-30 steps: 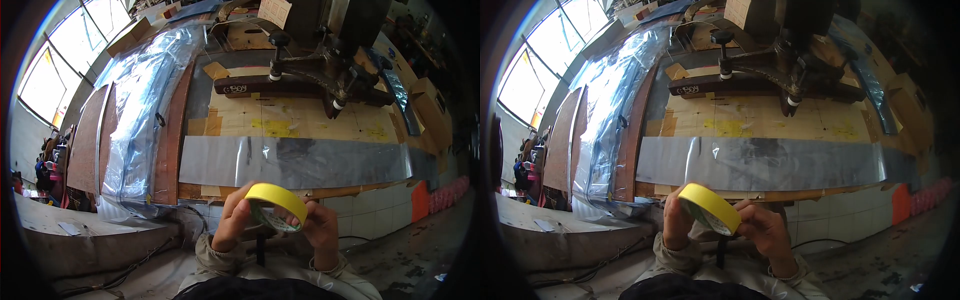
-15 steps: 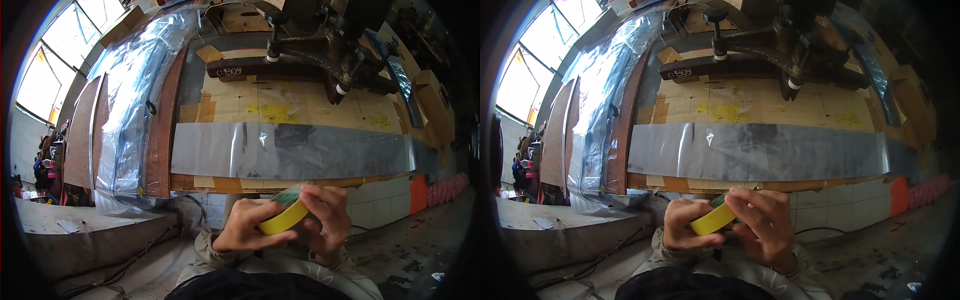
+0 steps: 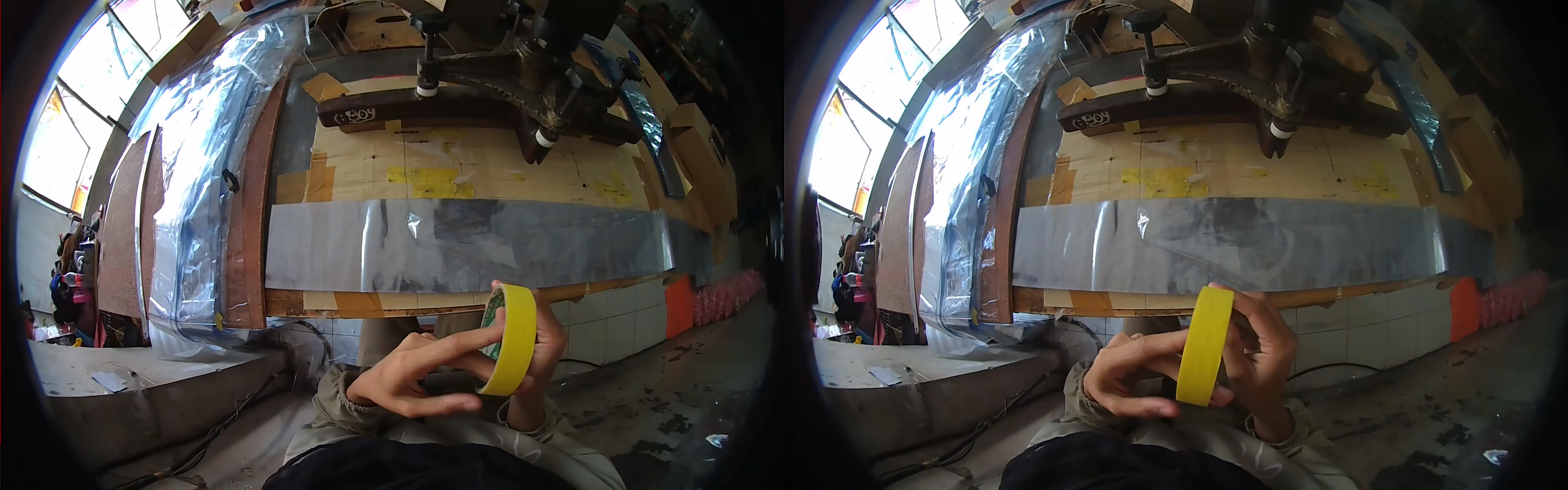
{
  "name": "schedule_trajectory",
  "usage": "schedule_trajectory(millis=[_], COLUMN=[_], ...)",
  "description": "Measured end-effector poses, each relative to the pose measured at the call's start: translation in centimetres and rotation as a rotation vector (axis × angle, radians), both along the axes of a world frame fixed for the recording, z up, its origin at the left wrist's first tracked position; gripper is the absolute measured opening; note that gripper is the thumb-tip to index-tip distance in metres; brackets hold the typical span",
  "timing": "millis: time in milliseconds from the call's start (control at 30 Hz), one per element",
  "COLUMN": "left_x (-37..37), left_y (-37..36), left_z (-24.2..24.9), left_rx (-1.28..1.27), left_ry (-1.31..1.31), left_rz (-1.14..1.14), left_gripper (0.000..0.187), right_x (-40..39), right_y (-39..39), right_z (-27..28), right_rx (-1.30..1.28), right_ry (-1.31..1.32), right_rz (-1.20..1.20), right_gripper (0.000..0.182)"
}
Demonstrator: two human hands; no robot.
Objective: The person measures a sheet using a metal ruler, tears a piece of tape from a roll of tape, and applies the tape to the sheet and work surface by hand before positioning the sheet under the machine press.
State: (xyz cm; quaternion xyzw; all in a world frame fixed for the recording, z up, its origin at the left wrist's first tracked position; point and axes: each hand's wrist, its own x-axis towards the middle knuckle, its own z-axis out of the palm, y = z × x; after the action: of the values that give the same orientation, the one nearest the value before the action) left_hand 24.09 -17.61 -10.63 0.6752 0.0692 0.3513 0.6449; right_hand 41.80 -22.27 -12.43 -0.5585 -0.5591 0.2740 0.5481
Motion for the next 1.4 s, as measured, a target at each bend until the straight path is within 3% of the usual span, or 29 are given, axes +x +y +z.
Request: schedule_trajectory(millis=[67,167,200,300,433,500,567,633,700,767,833,867,967,1033,1100,1167,1233,1267,1333,1400], left_x=[-0.2,-0.4,-0.1,1.9,2.7,2.7,1.8,1.5,1.7,1.4,0.8,0.8,1.1,-0.9,-1.0,0.2,0.4,0.5,0.6,0.7], left_y=[-0.3,-0.7,-1.6,-1.8,-2.0,-2.3,-2.1,-2.1,-2.8,-2.9,-2.3,-2.3,-1.3,0.0,0.4,-1.5,-2.1,-2.3,-2.4,-2.6], left_z=[-0.1,1.0,0.7,-0.4,-0.7,-0.5,-2.2,-1.7,-1.5,-1.1,-2.2,-2.1,-1.6,-0.4,-2.8,-2.9,-3.5,-3.3,-2.6,-2.0], left_rx=[-0.021,-0.168,-0.383,-0.573,-0.686,-0.769,-0.313,-0.096,-0.144,0.073,0.331,0.359,0.381,0.339,0.272,0.119,0.396,0.494,0.708,0.767], left_ry=[0.028,0.095,0.097,-0.224,-0.373,-0.41,-0.12,0.062,0.002,0.098,-0.001,-0.032,-0.024,0.135,0.028,-0.035,0.164,0.253,0.379,0.422], left_rz=[0.036,0.199,0.293,0.398,0.421,0.397,0.455,0.456,0.4,0.592,0.831,1.026,1.312,0.523,-0.017,0.044,0.277,0.346,0.437,0.479], left_gripper=[0.072,0.071,0.069,0.062,0.062,0.062,0.058,0.062,0.055,0.05,0.044,0.043,0.059,0.044,0.026,0.015,0.017,0.018,0.019,0.018], right_x=[-0.2,-1.0,-0.7,-0.5,-1.1,-0.8,-0.8,-1.2,-1.2,-1.0,-0.4,0.0,1.2,1.4,1.3,1.0,0.3,0.8,0.1,-0.1], right_y=[0.1,0.3,0.3,-0.2,-1.1,-1.8,-2.0,-2.0,-2.0,-1.8,-1.1,-0.9,-0.5,-0.3,-0.2,0.1,-0.4,-1.4,-1.9,-2.0], right_z=[-0.3,0.2,-0.1,0.5,0.5,0.4,0.7,1.4,1.5,1.5,1.8,2.0,2.4,1.9,1.6,1.6,1.9,1.6,2.0,2.5], right_rx=[-0.015,0.173,0.261,0.384,0.201,0.112,0.077,0.099,0.079,0.09,0.138,0.117,0.092,0.107,0.173,0.275,0.38,0.354,0.391,0.377], right_ry=[0.0,-0.174,-0.264,-0.223,-0.132,0.104,0.241,0.282,0.238,0.206,0.177,0.171,0.168,0.197,0.108,-0.048,-0.265,-0.046,-0.035,-0.027], right_rz=[0.024,-0.148,-0.133,0.106,0.144,0.127,0.12,0.121,0.175,0.233,0.286,0.32,0.401,0.453,0.409,0.258,-0.008,0.136,0.182,0.216], right_gripper=[0.026,0.031,0.04,0.041,0.038,0.037,0.036,0.034,0.03,0.024,0.016,0.013,0.014,0.018,0.015,0.018,0.028,0.053,0.064,0.078])
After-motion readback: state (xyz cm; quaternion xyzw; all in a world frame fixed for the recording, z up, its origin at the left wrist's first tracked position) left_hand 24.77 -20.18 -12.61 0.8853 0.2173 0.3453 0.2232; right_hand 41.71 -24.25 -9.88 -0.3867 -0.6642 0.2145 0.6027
